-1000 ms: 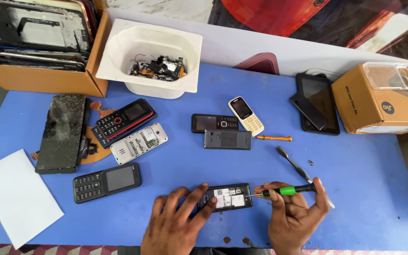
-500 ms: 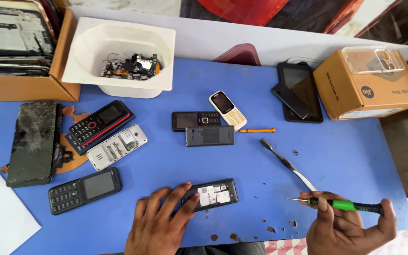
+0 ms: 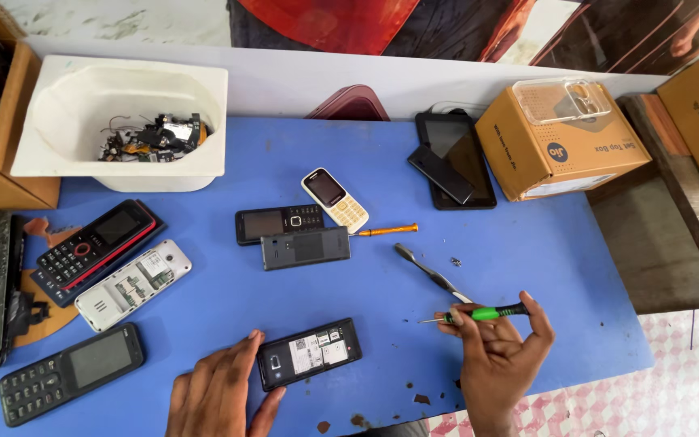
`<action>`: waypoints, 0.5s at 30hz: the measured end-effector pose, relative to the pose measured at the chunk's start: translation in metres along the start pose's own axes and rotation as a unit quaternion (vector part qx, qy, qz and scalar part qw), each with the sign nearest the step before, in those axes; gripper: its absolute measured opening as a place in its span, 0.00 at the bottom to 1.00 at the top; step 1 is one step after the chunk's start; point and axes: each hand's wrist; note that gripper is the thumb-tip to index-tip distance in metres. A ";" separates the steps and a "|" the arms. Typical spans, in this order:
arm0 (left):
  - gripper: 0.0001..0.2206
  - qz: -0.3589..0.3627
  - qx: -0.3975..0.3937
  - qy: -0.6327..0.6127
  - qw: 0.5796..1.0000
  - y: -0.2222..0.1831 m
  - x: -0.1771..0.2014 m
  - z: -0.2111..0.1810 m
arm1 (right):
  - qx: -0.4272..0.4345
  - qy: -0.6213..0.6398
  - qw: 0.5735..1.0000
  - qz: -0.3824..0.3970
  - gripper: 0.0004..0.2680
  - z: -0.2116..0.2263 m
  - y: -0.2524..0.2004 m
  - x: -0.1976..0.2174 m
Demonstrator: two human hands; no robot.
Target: The person uses a green-handled screwdriver to unscrew the back cover of a black mobile phone. They repeatedly loosen and tighten screws on the same device while other disassembled phones and tools remain on the blue workbench.
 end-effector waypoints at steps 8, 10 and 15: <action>0.39 -0.025 0.001 0.005 1.000 0.000 -0.007 0.004 | 0.022 -0.006 1.000 0.018 0.24 0.000 0.002 -0.009; 0.38 -0.054 -0.014 0.001 0.998 -0.001 -0.007 0.005 | 0.018 -0.013 1.000 0.013 0.24 0.000 0.001 -0.011; 0.39 -0.013 0.005 -0.003 1.000 0.000 -0.005 0.005 | 0.026 -0.008 1.000 0.008 0.25 -0.002 0.000 -0.011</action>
Point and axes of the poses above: each hand's wrist, its own y-axis towards the middle knuckle, its own x-axis out of the back of the hand, z = x × y, and after that the axes turned 7 degrees about -x, right-handed
